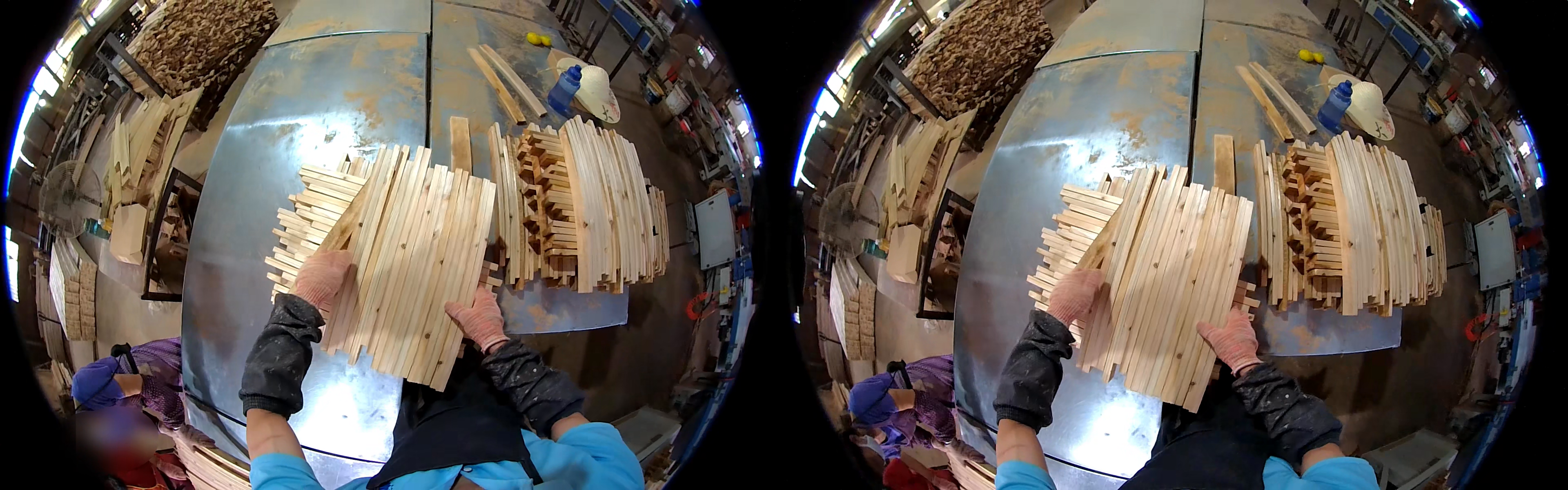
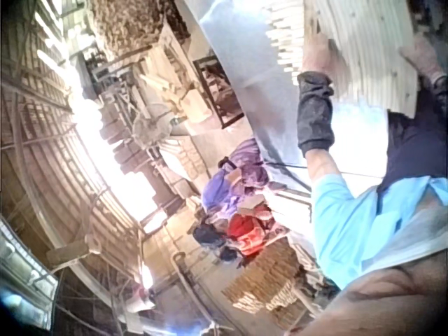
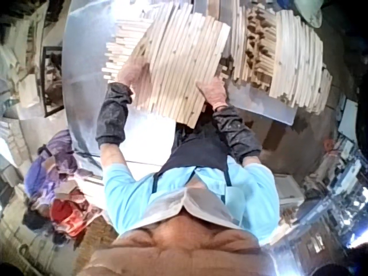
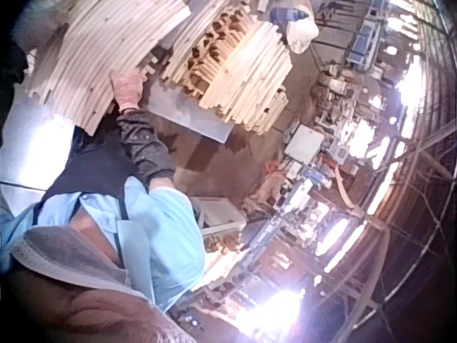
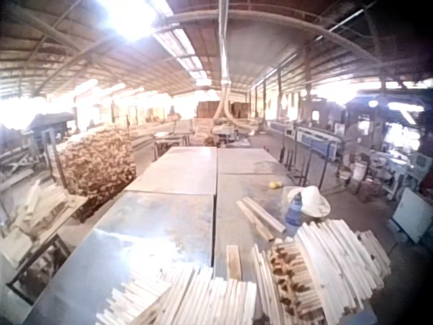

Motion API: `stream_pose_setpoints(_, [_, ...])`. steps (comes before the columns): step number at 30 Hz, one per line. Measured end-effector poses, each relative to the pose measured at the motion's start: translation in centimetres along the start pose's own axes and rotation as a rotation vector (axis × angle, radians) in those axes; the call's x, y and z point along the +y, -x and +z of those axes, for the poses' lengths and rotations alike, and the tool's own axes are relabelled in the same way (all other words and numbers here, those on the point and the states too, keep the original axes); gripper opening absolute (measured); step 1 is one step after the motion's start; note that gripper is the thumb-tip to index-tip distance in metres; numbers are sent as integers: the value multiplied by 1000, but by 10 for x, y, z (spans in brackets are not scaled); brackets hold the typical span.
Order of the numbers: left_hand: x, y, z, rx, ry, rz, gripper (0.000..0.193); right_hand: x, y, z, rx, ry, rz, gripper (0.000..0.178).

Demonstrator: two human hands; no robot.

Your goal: The person picks up bundles of thin wooden planks from a metal table and stacks them onto a conveyor belt. They repeatedly gather planks, align them, and place them in a neat pile on the moving belt while other workers sort wood nearby.

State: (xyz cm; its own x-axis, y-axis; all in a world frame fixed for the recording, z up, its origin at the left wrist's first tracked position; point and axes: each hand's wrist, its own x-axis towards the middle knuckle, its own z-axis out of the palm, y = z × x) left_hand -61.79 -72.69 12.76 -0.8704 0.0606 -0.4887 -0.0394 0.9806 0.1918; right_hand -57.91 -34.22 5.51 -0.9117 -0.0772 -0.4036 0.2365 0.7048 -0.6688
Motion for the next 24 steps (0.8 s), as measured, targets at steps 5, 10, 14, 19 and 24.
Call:
stream_pose_setpoints(5, [-29, 5, 41, 431, 20, -347, 53, -4, 8, -1, 47, 48, 25, 81])
stream_pose_setpoints(10, [-13, 3, 26, 286, 85, -477, 54, -13, 7, -12, 10, -14, 47, 80])
stream_pose_setpoints(14, [-17, 6, 42, 350, 272, -359, 50, 0, 1, -2, 55, 46, 0, 82])
stream_pose_setpoints(19, [-10, 8, 52, 418, 299, -379, 43, -1, 2, -3, 46, 73, 13, 84])
stream_pose_setpoints(24, [-11, 12, 57, 418, 535, -278, 42, -12, 5, -8, 41, 78, 17, 83])
